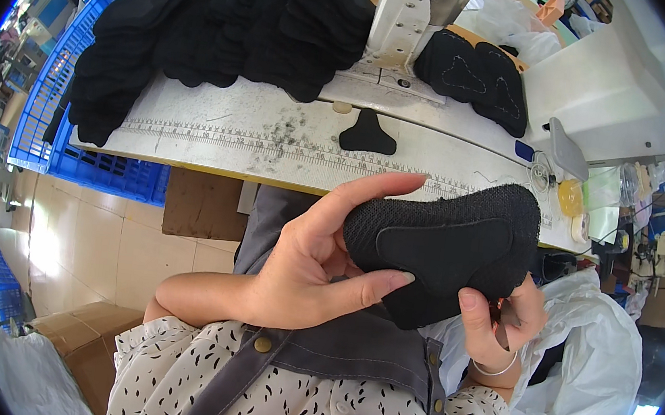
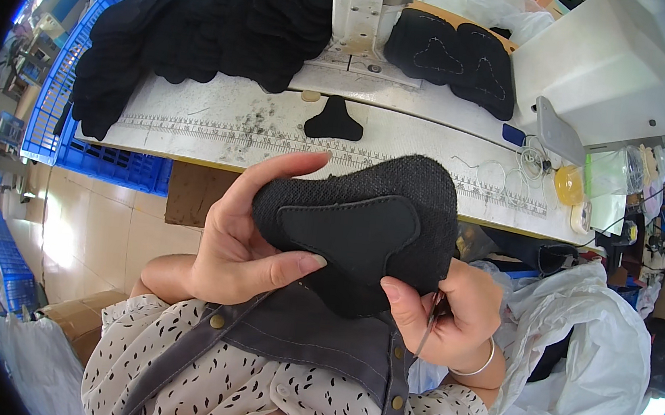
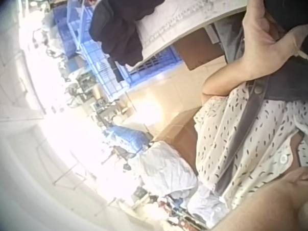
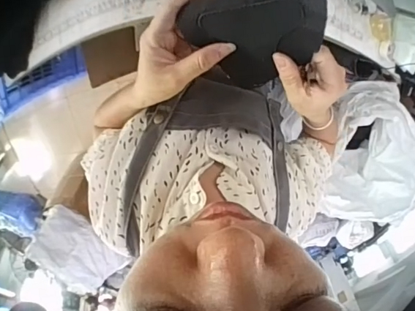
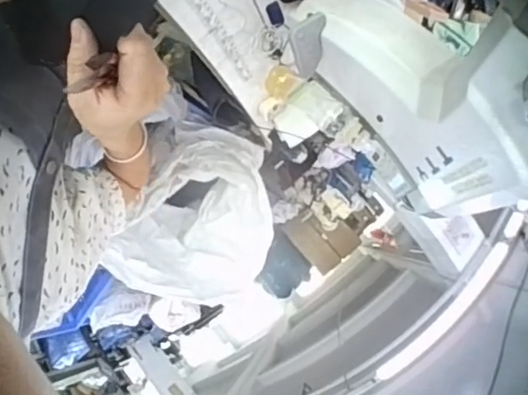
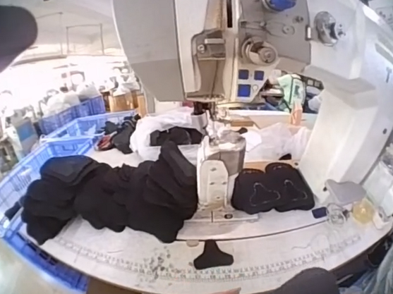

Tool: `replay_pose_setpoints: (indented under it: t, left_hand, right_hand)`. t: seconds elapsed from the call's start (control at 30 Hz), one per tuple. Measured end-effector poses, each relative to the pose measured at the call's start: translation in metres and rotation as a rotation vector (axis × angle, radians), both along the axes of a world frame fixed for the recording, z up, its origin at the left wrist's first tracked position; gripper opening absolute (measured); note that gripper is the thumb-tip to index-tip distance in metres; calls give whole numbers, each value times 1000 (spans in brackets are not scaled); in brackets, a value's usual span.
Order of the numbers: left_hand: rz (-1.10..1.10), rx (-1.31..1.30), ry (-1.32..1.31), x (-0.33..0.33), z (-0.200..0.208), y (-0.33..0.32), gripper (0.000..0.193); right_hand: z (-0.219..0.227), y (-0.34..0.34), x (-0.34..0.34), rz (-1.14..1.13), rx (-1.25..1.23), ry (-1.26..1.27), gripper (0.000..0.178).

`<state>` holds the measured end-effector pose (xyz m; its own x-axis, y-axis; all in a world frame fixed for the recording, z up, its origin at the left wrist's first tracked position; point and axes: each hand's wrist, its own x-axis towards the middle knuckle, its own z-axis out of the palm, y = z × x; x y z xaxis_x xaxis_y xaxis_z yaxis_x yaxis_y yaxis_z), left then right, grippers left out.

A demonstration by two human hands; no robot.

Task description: Sewing together pieces of black fabric to assemble a shoe upper component using an industrial sewing machine.

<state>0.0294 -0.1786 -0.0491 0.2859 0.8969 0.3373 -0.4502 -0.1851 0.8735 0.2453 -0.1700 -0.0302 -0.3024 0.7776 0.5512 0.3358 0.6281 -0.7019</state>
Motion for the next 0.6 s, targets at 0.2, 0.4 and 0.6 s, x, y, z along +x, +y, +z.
replay_pose_setpoints:
  t: [0.2, 0.4, 0.6]
  left_hand:
    - [26, -37, 16, 0, -2, -1, 63]
    - [41, -46, 38, -3, -2, -2, 56]
    - [-87, -151, 34, -11, -1, 0, 50]
  right_hand:
    - [3, 2, -1, 33, 62, -68, 18]
    - [0, 3, 0, 26, 99, -89, 19]
    - [-4, 8, 4, -3, 96, -100, 21]
